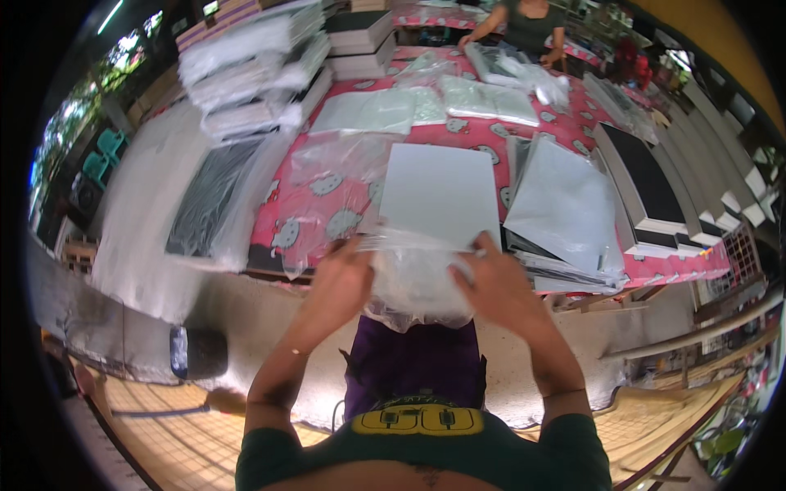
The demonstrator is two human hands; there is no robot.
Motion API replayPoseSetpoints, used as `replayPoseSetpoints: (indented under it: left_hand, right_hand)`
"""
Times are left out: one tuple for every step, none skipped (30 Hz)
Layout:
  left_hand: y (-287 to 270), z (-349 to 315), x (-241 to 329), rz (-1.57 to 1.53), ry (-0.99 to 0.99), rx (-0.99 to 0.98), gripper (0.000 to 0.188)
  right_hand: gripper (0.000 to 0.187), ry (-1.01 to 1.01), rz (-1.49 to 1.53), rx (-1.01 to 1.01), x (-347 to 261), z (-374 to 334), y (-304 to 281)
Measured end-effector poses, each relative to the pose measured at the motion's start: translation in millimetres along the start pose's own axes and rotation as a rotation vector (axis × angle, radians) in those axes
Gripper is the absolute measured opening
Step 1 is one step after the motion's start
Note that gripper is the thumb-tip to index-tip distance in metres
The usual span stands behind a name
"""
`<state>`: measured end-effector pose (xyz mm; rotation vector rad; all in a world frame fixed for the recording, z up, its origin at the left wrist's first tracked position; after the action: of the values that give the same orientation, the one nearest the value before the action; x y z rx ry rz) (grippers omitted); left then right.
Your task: The person places black rectangular items into plastic sleeves by hand.
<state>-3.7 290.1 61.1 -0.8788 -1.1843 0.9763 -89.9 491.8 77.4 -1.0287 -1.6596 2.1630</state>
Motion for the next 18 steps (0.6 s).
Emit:
replayPoseSetpoints:
  left_hand:
    - [-16,-3,0,0.04,0.017,0.06,0.035]
    - [-30,-8,-2,0.079,0.033,0.122,0.034]
    - [-40,-12,-8,0.115,0.042,0.19,0.033]
    - [-45,-15,-12,0.145,0.149,0.209,0.033]
    - [-49,-18,-18,0.176,0.255,0.228,0.033]
    - [-49,-23,-25,-0.107,0.344,0.215,0.034]
    - [-51,-26,-30,-0.387,0.444,0.195,0.034]
    - [-40,-36,-39,-0.98,0.502,0.119,0.034]
    - [-31,-34,-31,-1.152,0.496,-0.025,0.033]
    - [-29,-30,-17,-1.319,0.462,-0.162,0.031]
    - [-21,-26,9,-1.048,0.389,-0.326,0.028]
    - [-11,-18,32,-0.775,0.318,-0.47,0.025]
    - [0,-16,41,-0.404,0.326,-0.525,0.029]
    - [5,-17,33,-0.518,0.426,-0.36,0.03]
    - [6,-17,26,-0.626,0.534,-0.193,0.031]
    - [-6,-13,21,-1.0,0.409,-0.026,0.026]
    - [-19,-12,17,-1.364,0.266,0.149,0.021]
    - [-21,-12,12,-1.723,0.108,0.333,0.017]
  right_hand:
    - [0.024,0.054,-0.053,-0.014,18,-3,-6]
    - [0.027,0.108,-0.105,-0.03,42,-9,-16]
    - [0.03,0.157,-0.159,-0.049,59,-14,-26]
    - [0.032,0.186,-0.129,-0.209,64,-15,-26]
    - [0.034,0.212,-0.097,-0.371,66,-18,-29]
    - [0.036,0.237,-0.067,-0.53,68,-22,-29]
    - [0.037,0.048,0.158,-0.409,67,-22,-30]
    - [0.039,-0.147,0.376,-0.282,71,-24,-23]
    - [0.042,-0.338,0.586,-0.154,74,-28,-18]
    - [0.036,-0.341,0.978,-0.149,78,-31,-13]
    - [0.031,-0.356,1.37,-0.122,82,-34,-7]
    - [0.028,-0.369,1.69,-0.089,88,-38,-2]
    - [0.024,-0.319,1.816,-0.118,87,-41,4]
    - [0.021,-0.262,1.941,-0.139,85,-45,10]
    - [0.021,-0.285,1.54,-0.36,70,-47,5]
    - [0.02,-0.296,1.128,-0.542,59,-50,1]
    - [0.02,-0.294,0.705,-0.693,56,-53,4]
    - [0.019,-0.425,0.763,-0.674,57,-54,9]
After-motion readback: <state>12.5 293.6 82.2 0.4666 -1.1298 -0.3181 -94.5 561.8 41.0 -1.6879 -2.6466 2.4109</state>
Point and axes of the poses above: each hand's wrist, its own z-axis towards the middle knuckle, its own y-axis out of the palm, x = y × z, the point moved 5 cm from there along z, towards the middle knuckle, and after that the axes turned 10 degrees about -x, right-handed, at the moved point
